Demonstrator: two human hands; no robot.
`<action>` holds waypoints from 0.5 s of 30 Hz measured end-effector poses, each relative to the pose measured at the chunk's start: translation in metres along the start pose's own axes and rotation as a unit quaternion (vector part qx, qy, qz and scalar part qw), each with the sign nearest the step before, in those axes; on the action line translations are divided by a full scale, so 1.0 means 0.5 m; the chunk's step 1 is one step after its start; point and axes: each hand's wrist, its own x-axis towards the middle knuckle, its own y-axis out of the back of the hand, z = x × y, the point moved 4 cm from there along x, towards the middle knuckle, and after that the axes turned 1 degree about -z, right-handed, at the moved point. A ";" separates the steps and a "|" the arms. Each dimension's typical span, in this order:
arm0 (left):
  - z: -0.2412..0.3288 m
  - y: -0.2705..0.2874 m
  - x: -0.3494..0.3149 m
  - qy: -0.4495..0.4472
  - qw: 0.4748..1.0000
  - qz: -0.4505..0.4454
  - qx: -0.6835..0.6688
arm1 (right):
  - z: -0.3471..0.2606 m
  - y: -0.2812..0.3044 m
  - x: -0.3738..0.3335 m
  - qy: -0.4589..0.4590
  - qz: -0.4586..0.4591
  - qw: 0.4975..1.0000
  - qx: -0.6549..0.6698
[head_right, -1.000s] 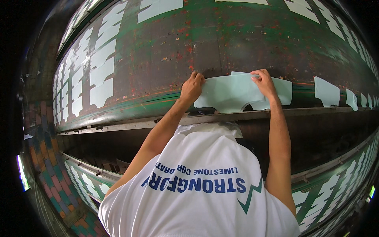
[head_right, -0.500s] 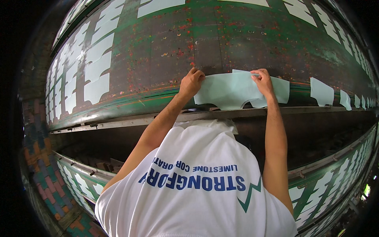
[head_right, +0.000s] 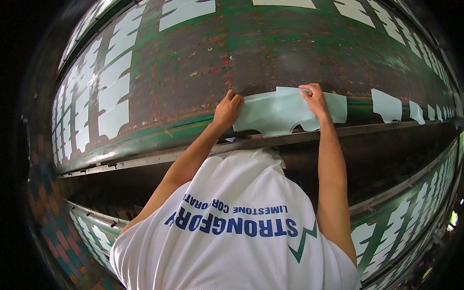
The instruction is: The person repeatedly places white cutout stickers onto a green curved surface, smoothing each one with their hands. They handle the stickers one at a time, aligning them in rows and pressing them down to adhere.
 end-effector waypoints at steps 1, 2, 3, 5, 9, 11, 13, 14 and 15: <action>0.005 0.006 -0.005 -0.039 0.999 0.016 -0.009 | 0.002 0.000 0.001 0.010 0.001 1.000 0.008; 0.012 0.013 -0.015 -0.076 0.997 0.030 -0.019 | 0.007 -0.001 -0.001 0.006 0.000 1.000 0.012; 0.020 0.019 -0.024 -0.098 0.994 0.030 -0.027 | 0.011 -0.002 -0.001 0.003 -0.003 1.000 0.016; 0.042 0.035 -0.046 -0.129 0.990 0.043 0.024 | 0.018 0.004 0.003 0.012 -0.024 0.999 0.022; 0.121 0.089 -0.098 -0.212 0.974 0.057 0.045 | 0.027 0.055 -0.025 -0.013 -0.072 0.997 0.034; 0.126 0.091 -0.117 -0.090 0.956 -0.173 -0.217 | 0.020 0.077 -0.040 -0.016 -0.120 0.992 0.039; 0.134 0.108 -0.139 -0.033 0.892 -0.234 -0.385 | -0.005 0.098 -0.059 0.011 -0.147 0.974 0.169; 0.127 0.123 -0.138 -0.028 0.907 -0.198 -0.370 | -0.021 0.098 -0.064 0.009 -0.158 0.960 0.231; 0.118 0.139 -0.131 -0.042 0.919 -0.149 -0.362 | -0.034 0.105 -0.068 -0.004 -0.148 0.957 0.251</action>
